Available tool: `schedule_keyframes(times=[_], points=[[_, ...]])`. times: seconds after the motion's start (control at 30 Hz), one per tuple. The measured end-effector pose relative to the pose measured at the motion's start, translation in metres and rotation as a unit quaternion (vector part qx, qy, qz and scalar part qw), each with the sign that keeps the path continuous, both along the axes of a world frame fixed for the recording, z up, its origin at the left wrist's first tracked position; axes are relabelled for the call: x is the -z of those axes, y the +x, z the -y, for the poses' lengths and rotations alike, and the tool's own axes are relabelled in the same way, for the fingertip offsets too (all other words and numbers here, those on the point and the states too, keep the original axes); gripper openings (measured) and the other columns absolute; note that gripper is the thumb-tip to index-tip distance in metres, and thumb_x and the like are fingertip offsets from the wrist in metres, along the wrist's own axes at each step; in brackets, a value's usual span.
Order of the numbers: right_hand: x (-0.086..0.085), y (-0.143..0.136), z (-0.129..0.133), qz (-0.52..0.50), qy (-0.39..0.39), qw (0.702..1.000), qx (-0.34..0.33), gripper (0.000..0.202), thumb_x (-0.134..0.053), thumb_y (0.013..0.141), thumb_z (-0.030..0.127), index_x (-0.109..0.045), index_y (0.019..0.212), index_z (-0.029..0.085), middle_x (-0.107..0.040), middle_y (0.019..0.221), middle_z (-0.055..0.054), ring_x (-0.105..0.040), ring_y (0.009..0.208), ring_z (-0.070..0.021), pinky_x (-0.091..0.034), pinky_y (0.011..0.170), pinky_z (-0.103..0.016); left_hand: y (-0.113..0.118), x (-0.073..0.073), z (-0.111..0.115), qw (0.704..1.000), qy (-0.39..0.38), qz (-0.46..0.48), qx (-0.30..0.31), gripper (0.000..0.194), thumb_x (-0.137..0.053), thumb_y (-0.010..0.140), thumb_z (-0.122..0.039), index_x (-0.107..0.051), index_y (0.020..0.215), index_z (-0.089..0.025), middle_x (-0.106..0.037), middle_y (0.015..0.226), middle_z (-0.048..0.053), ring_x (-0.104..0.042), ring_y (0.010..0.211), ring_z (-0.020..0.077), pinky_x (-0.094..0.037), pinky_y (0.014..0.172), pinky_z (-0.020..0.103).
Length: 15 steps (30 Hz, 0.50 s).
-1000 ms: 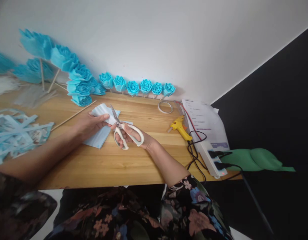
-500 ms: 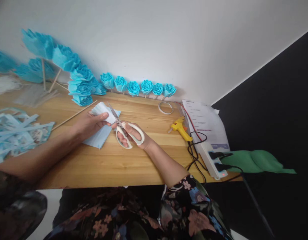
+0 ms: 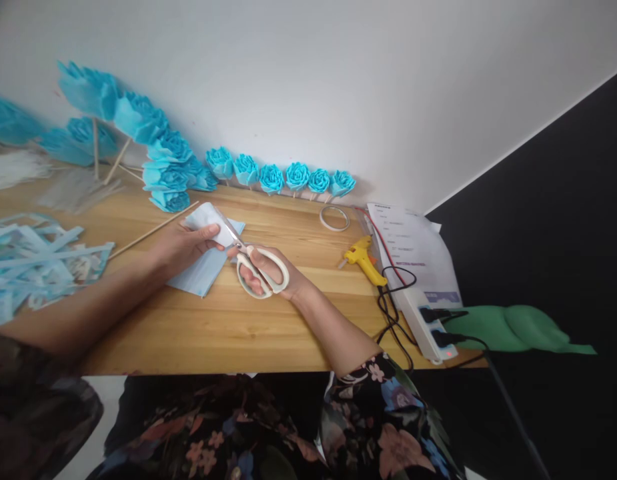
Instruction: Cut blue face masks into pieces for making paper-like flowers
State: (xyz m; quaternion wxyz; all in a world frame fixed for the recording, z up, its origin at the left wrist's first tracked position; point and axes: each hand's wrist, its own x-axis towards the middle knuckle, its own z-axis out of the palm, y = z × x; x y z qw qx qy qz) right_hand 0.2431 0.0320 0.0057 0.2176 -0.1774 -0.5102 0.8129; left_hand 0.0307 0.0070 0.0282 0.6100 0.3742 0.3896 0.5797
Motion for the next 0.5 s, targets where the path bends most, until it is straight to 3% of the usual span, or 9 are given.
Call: schedule_keyframes(times=[0.27,0.5], points=[[-0.0063,0.0024,-0.0006,-0.045,0.031,0.997,-0.055,0.062,-0.058,0.087,0.067,-0.051,0.127,0.019,-0.058,0.077,0.0,-0.051,0.055,-0.0095,-0.041,0.047,-0.023,0.0015,-0.0041,0.0015,0.999,0.023,-0.019,-0.02,0.026,-0.085,0.07,-0.035,-0.074,0.077,-0.013,-0.075,0.076,0.006,-0.069,0.069,0.0181,-0.055,0.066,0.029],[-0.0023,0.0036,-0.0024,-0.028,0.043,0.996,-0.076,0.071,-0.052,0.088,0.071,-0.038,0.139,0.023,-0.058,0.077,0.001,-0.049,0.054,-0.0105,-0.041,0.047,-0.025,-0.0029,0.0015,-0.0047,0.997,0.034,0.006,-0.07,0.025,-0.086,0.067,-0.033,-0.07,0.071,-0.015,-0.071,0.071,0.003,-0.065,0.066,0.0158,-0.053,0.061,0.026]])
